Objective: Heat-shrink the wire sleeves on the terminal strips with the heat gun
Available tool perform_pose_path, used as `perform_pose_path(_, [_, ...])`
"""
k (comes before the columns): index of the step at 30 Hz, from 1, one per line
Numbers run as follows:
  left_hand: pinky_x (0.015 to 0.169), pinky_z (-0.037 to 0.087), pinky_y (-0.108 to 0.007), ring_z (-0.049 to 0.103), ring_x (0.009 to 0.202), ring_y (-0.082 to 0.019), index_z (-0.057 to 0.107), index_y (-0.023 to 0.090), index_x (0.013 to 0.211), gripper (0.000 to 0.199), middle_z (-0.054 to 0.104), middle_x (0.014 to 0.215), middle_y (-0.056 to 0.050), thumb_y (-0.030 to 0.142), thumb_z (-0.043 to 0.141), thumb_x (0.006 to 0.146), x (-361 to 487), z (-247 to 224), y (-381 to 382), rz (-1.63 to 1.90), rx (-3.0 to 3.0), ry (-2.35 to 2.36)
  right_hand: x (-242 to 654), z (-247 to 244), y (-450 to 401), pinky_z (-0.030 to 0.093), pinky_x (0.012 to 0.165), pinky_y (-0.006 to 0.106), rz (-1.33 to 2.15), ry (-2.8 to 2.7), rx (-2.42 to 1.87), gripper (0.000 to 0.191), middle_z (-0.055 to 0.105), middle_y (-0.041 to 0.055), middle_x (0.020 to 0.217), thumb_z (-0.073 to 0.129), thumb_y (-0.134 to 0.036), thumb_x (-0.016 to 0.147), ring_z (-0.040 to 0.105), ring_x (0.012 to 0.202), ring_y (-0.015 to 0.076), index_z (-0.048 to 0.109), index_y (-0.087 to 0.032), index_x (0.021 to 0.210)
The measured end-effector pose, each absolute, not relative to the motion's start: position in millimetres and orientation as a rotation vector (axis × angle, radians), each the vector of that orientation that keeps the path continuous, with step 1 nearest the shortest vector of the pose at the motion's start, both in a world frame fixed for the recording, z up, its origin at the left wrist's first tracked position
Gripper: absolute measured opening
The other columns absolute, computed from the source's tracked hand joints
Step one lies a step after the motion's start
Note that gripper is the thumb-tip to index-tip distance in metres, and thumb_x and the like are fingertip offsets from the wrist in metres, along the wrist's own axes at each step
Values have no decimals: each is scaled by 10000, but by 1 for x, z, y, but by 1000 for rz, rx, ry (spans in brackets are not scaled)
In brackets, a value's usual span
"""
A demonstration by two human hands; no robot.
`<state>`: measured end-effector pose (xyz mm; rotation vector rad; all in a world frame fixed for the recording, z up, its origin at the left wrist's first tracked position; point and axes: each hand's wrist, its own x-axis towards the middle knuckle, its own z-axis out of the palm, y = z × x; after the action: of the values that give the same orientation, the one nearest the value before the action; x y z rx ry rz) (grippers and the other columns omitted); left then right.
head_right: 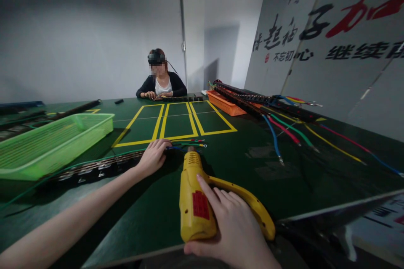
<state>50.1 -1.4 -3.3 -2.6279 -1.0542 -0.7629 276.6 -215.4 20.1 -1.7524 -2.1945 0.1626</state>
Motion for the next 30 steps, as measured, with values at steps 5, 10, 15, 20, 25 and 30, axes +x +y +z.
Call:
perform_pose_path(5, [945, 360, -371, 408, 1106, -220, 464, 193, 1119, 452, 473, 1194, -54, 63, 423, 688, 51, -2, -2, -744, -2644, -1035, 285, 15, -216, 457, 833, 379, -14, -2183, -1677, 1127, 554, 41, 1167, 508, -797, 577, 561, 989, 219, 19, -273, 1447])
perform_pose_path(10, [949, 358, -372, 407, 1114, -218, 478, 206, 1132, 467, 477, 1203, -46, 57, 421, 692, 52, -1, -3, -745, -2647, -1044, 279, 19, -216, 456, 849, 408, 20, -2190, -1721, 1127, 553, 33, 1168, 536, -771, 577, 553, 1003, 232, -4, -291, 1442])
perform_pose_path(15, [955, 357, -366, 415, 1111, -213, 485, 211, 1122, 470, 491, 1195, -34, 61, 432, 679, 53, -1, -4, -774, -2635, -1048, 257, 22, -212, 421, 906, 445, 129, -2153, -1784, 1165, 525, 52, 1202, 600, -725, 548, 521, 1036, 253, -3, -285, 1441])
perform_pose_path(20, [946, 368, -358, 421, 1105, -211, 494, 211, 1101, 462, 500, 1182, -37, 53, 435, 671, 53, -1, -5, -788, -2623, -1049, 233, 19, -202, 406, 906, 470, 143, -2155, -1749, 1159, 544, 103, 1145, 558, -765, 548, 512, 1019, 285, 68, -225, 1449])
perform_pose_path(25, [946, 369, -355, 419, 1099, -214, 497, 204, 1116, 464, 503, 1175, -45, 57, 437, 680, 53, -3, -4, -779, -2615, -1051, 225, 17, -198, 402, 896, 484, 117, -2170, -1713, 1166, 556, 115, 1100, 510, -808, 549, 520, 991, 296, 81, -206, 1450])
perform_pose_path(30, [949, 362, -357, 416, 1096, -210, 491, 202, 1127, 448, 499, 1177, -43, 70, 442, 701, 51, -2, -5, -760, -2626, -1055, 229, 15, -200, 412, 873, 484, 75, -2177, -1660, 1170, 558, 107, 1076, 478, -835, 546, 530, 958, 289, 55, -225, 1450])
